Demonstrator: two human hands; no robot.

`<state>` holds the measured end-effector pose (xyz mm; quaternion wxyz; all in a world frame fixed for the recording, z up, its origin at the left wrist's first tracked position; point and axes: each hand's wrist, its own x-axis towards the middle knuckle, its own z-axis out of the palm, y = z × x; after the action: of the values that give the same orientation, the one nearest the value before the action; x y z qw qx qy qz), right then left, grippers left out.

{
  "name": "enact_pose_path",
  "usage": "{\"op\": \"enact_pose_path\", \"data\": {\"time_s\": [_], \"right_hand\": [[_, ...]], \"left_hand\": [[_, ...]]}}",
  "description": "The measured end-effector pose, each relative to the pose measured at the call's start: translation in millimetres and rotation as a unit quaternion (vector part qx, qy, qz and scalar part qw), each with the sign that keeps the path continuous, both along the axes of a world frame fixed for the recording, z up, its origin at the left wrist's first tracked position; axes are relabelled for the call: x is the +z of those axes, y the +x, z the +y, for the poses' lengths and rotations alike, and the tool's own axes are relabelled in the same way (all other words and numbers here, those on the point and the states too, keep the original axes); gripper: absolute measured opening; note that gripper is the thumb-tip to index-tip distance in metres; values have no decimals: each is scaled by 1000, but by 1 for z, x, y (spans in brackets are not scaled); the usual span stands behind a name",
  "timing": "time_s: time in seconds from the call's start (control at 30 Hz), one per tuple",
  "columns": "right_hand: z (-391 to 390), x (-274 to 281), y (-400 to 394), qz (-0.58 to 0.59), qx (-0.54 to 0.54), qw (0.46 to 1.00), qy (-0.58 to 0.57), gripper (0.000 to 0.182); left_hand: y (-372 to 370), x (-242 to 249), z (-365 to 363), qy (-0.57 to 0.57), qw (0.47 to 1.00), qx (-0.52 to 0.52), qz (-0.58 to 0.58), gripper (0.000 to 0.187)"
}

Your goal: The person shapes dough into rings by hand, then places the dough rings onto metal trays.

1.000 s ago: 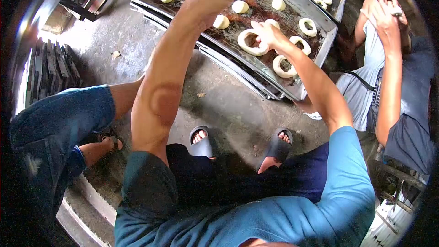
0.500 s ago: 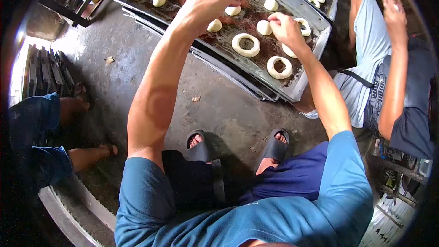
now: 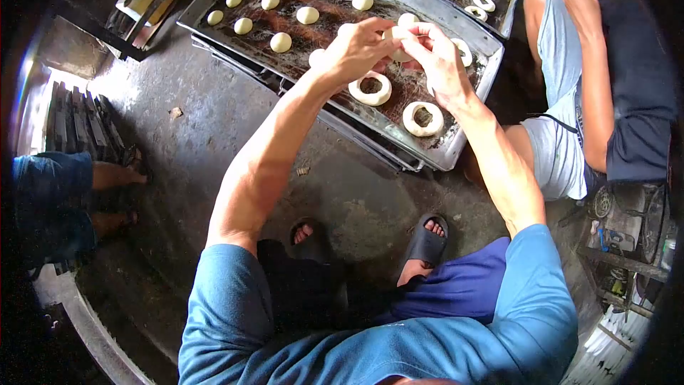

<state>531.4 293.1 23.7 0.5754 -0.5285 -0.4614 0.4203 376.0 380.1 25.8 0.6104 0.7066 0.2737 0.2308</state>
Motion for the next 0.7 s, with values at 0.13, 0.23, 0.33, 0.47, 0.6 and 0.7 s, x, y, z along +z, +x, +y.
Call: {"op": "enact_pose_path", "data": {"time_s": [0.13, 0.23, 0.33, 0.47, 0.6, 0.7], "right_hand": [[2, 4, 0, 25, -34, 998, 53, 30], [3, 17, -2, 47, -28, 998, 38, 35], [4, 42, 6, -9, -46, 998, 46, 40], [21, -7, 25, -292, -118, 931, 186, 15], [3, 4, 20, 0, 14, 999, 48, 21], [4, 56, 20, 217, -97, 969, 67, 20]], "left_hand": [[15, 18, -8, 6, 991, 86, -102, 49], [26, 15, -20, -41, 983, 111, -142, 54], [21, 40, -57, -17, 992, 51, -115, 53], [20, 28, -41, -39, 986, 114, -115, 52], [-1, 50, -41, -239, 905, 37, -349, 46], [7, 41, -52, -142, 979, -95, -113, 25]]}}
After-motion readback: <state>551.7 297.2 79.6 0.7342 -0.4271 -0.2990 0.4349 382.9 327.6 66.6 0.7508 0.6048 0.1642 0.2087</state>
